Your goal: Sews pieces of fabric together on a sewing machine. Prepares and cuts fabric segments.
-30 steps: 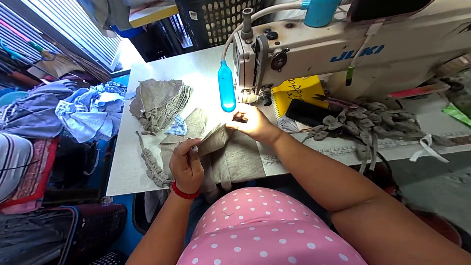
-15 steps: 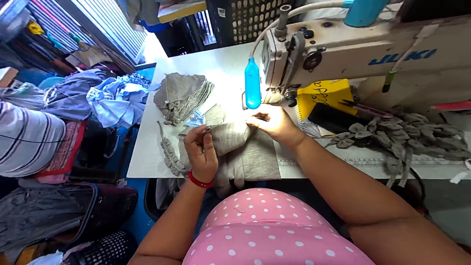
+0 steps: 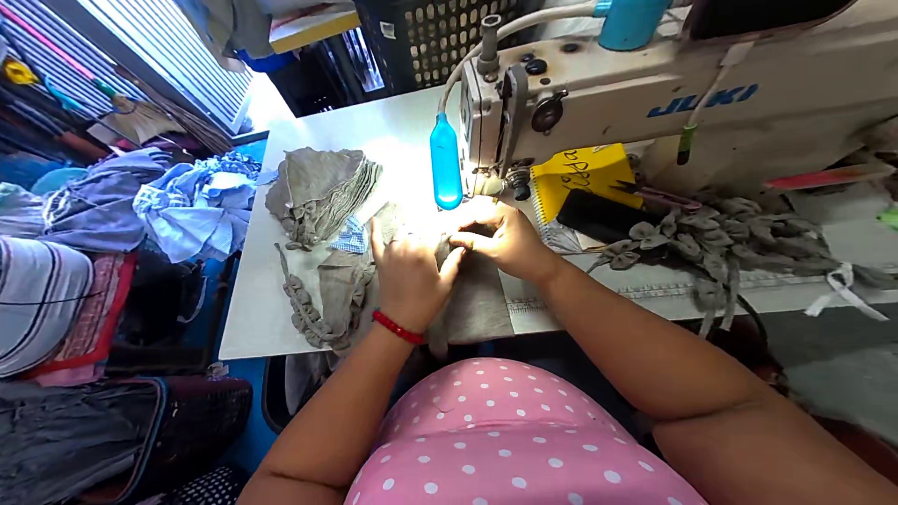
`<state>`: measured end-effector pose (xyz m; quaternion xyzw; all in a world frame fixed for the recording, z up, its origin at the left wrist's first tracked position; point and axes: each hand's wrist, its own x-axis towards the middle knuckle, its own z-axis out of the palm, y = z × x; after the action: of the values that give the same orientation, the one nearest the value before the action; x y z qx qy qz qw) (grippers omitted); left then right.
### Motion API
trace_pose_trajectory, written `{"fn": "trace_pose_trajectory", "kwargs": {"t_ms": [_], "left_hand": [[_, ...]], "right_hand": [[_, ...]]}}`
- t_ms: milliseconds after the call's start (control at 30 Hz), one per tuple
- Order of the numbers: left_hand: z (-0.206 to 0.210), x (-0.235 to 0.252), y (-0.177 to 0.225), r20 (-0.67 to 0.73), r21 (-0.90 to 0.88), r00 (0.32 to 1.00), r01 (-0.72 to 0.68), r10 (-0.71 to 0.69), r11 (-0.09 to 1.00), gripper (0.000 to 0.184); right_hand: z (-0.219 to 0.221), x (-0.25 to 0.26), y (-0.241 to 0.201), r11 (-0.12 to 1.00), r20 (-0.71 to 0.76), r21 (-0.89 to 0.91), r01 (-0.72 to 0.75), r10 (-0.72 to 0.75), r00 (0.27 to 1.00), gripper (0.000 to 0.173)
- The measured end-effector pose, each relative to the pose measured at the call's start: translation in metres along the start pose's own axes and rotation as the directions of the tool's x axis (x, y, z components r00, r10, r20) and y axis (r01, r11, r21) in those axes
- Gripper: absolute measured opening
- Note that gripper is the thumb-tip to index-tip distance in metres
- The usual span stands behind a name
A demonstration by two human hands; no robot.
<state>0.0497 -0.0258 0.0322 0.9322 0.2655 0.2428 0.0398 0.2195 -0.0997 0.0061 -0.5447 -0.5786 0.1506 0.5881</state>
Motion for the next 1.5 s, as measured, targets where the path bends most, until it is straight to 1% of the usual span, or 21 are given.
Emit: {"fn": "trace_pose_trajectory", "kwargs": {"t_ms": [33,67,133,200,267,333,400,467,633,733,900,1067,1167,1400,1500], "left_hand": [[0.009,-0.003,0.003,-0.046,-0.032,0.999,-0.002,0.001,0.999,0.028],[0.016,-0.007,0.006,-0.11,-0.059,0.994,-0.018,0.011,0.998,0.021],[0.026,-0.017,0.013,-0.205,-0.082,0.977,-0.083,0.064,0.993,0.017],[0.036,-0.027,0.018,-0.228,-0.064,0.963,-0.164,0.146,0.984,0.017],[0.044,-0.033,0.021,-0.194,-0.044,0.954,-0.241,0.228,0.97,0.017],[0.048,-0.036,0.02,-0.115,-0.056,0.948,-0.306,0.298,0.95,0.016],[0.05,-0.038,0.017,-0.033,-0.087,0.933,-0.361,0.359,0.929,0.016],[0.049,-0.039,0.015,0.009,-0.103,0.923,-0.381,0.384,0.919,0.016],[0.049,-0.04,0.013,0.007,-0.029,0.918,-0.395,0.396,0.918,0.017],[0.049,-0.041,0.018,0.015,0.036,0.898,-0.44,0.44,0.897,0.015],[0.049,-0.045,0.027,0.03,0.127,0.904,-0.427,0.426,0.896,0.016],[0.047,-0.05,0.026,0.064,0.151,0.895,-0.446,0.442,0.882,0.019],[0.045,-0.055,0.023,0.07,0.135,0.893,-0.45,0.444,0.883,0.023],[0.05,-0.038,0.012,0.063,0.118,0.878,-0.479,0.475,0.87,0.023],[0.053,-0.025,0.007,0.077,0.09,0.873,-0.488,0.482,0.868,0.023]], "right_hand": [[-0.002,-0.006,-0.006,0.999,-0.023,-0.048,-0.009,0.007,1.0,0.006],[-0.006,-0.015,-0.015,0.991,-0.043,-0.129,-0.031,0.026,0.999,0.007],[-0.016,-0.034,-0.025,0.952,-0.087,-0.296,-0.076,0.052,0.995,0.013],[-0.026,-0.061,-0.028,0.894,-0.082,-0.442,-0.073,0.041,0.996,0.019],[-0.03,-0.093,-0.027,0.852,0.024,-0.523,-0.012,0.028,0.999,0.024],[-0.023,-0.124,-0.025,0.805,0.153,-0.588,0.072,0.023,0.988,0.03],[-0.014,-0.143,-0.026,0.757,0.218,-0.637,0.144,-0.003,0.976,0.034],[-0.007,-0.15,-0.027,0.738,0.216,-0.653,0.171,-0.035,0.976,0.034],[-0.003,-0.153,-0.024,0.713,0.211,-0.665,0.222,-0.106,0.972,0.03],[-0.002,-0.152,-0.023,0.707,0.22,-0.668,0.234,-0.113,0.969,0.029],[0.0,-0.151,-0.022,0.703,0.216,-0.671,0.235,-0.118,0.969,0.029],[-0.002,-0.15,-0.023,0.681,0.242,-0.673,0.288,-0.165,0.956,0.026],[-0.003,-0.148,-0.025,0.679,0.262,-0.664,0.315,-0.183,0.948,0.025],[-0.002,-0.133,-0.025,0.63,0.277,-0.717,0.298,-0.135,0.951,0.034],[0.0,-0.123,-0.022,0.62,0.262,-0.738,0.267,-0.101,0.96,0.033]]}}
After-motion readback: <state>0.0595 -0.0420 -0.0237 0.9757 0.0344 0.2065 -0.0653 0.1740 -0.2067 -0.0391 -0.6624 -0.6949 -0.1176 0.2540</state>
